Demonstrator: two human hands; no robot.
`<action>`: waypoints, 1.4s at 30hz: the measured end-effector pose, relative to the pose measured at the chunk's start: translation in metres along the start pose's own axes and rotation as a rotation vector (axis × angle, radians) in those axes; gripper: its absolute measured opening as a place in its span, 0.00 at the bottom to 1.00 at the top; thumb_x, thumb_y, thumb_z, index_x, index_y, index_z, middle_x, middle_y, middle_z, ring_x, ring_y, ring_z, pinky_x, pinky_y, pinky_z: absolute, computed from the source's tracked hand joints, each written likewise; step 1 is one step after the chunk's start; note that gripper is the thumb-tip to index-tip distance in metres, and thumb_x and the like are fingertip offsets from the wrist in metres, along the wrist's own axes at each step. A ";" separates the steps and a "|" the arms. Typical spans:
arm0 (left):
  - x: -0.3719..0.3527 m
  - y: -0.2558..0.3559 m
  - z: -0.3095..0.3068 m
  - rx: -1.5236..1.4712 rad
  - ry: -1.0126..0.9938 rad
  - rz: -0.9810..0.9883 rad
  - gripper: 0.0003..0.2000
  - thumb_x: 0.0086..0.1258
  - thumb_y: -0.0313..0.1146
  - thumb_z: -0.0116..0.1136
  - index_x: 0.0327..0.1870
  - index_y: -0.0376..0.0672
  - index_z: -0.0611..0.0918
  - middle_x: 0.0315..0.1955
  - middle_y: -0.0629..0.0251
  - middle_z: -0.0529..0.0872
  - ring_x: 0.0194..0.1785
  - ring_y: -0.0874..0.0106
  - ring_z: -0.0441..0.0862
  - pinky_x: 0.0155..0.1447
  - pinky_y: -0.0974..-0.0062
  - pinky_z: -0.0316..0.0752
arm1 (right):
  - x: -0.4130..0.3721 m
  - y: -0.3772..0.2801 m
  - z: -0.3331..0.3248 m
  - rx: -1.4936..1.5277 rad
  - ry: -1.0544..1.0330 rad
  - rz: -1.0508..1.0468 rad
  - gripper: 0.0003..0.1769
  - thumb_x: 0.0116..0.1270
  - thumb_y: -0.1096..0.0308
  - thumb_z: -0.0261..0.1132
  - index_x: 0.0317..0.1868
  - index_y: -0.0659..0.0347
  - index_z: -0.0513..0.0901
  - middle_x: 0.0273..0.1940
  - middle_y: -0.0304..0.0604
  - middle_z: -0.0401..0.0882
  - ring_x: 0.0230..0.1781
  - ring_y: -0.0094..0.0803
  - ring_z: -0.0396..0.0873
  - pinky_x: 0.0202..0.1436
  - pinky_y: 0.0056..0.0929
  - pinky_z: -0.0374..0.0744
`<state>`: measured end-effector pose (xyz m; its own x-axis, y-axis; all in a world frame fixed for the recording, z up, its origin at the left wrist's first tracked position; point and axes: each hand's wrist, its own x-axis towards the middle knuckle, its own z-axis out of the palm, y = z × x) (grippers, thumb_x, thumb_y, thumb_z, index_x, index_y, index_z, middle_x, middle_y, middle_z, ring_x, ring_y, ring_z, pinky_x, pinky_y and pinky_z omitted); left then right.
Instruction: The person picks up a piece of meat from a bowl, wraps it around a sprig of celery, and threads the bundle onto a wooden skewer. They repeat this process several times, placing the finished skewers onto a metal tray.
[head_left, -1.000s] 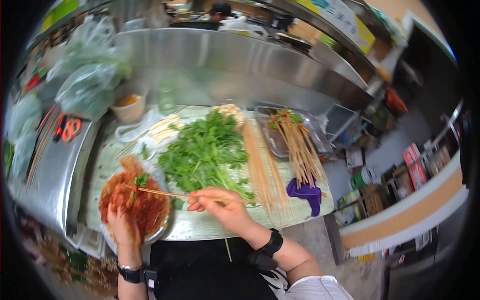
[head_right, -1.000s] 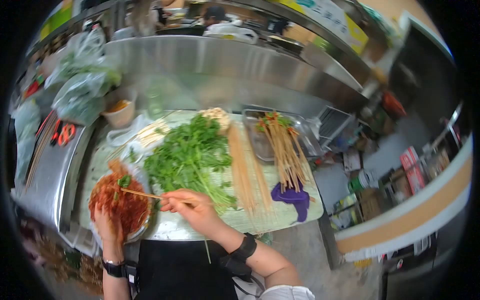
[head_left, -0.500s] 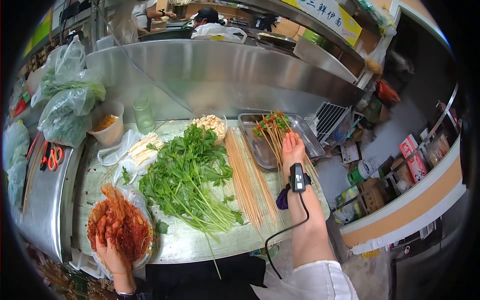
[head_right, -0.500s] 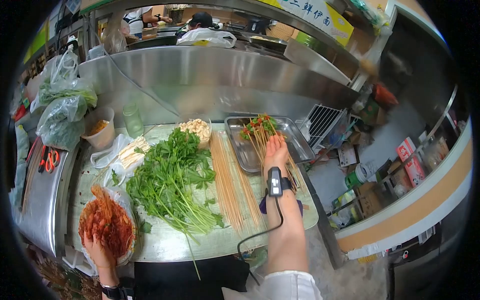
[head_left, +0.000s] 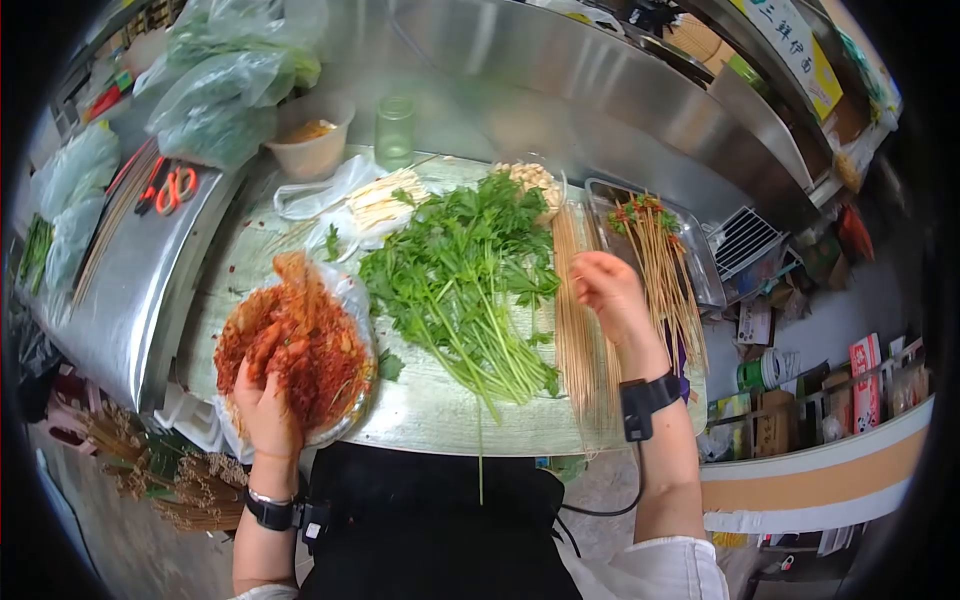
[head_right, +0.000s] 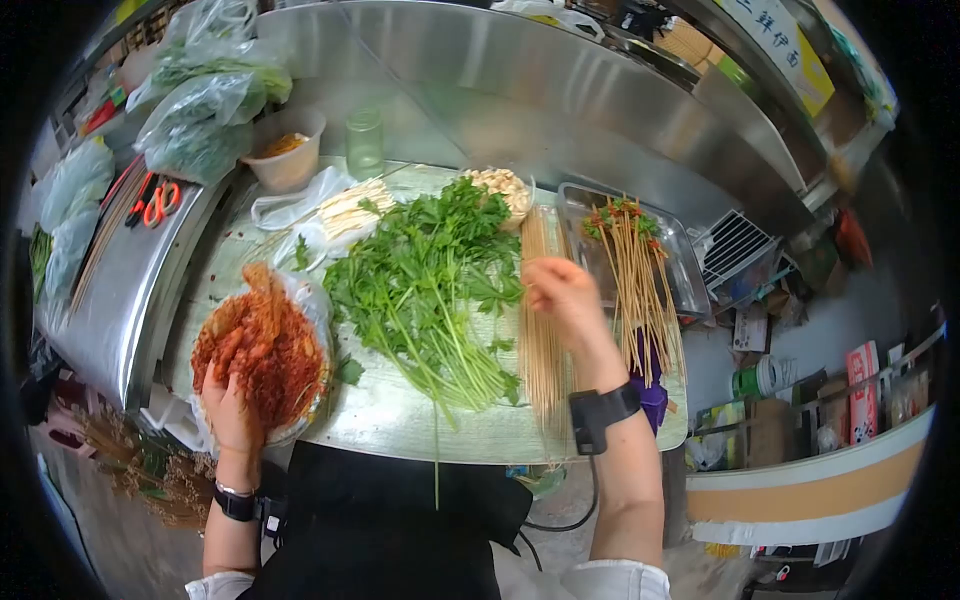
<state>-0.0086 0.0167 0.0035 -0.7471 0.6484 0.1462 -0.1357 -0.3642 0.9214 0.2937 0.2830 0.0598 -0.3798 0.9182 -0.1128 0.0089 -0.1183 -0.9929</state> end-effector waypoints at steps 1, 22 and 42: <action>0.000 -0.001 -0.001 -0.030 -0.012 -0.014 0.16 0.67 0.23 0.46 0.56 0.32 0.71 0.51 0.58 0.77 0.51 0.68 0.77 0.58 0.72 0.70 | -0.005 0.000 0.019 -0.171 -0.074 -0.005 0.08 0.61 0.69 0.63 0.39 0.61 0.80 0.28 0.34 0.78 0.24 0.17 0.74 0.25 0.14 0.72; -0.003 0.002 -0.001 0.015 -0.106 0.031 0.17 0.60 0.15 0.44 0.52 0.30 0.74 0.47 0.60 0.80 0.52 0.72 0.76 0.59 0.75 0.67 | -0.020 0.052 0.119 -0.974 -0.299 -0.157 0.13 0.56 0.66 0.65 0.36 0.69 0.81 0.28 0.49 0.81 0.28 0.36 0.80 0.35 0.29 0.77; 0.022 0.024 0.107 1.089 -0.582 0.962 0.13 0.54 0.30 0.57 0.43 0.46 0.79 0.34 0.64 0.79 0.34 0.67 0.79 0.32 0.71 0.76 | -0.083 -0.025 0.115 -0.569 -0.312 -0.252 0.06 0.60 0.74 0.64 0.37 0.67 0.79 0.27 0.36 0.80 0.26 0.18 0.76 0.29 0.14 0.72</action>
<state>0.0413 0.0937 0.0676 0.1068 0.7185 0.6873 0.9368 -0.3044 0.1727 0.2184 0.1666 0.0984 -0.6812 0.7301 0.0549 0.3365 0.3788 -0.8621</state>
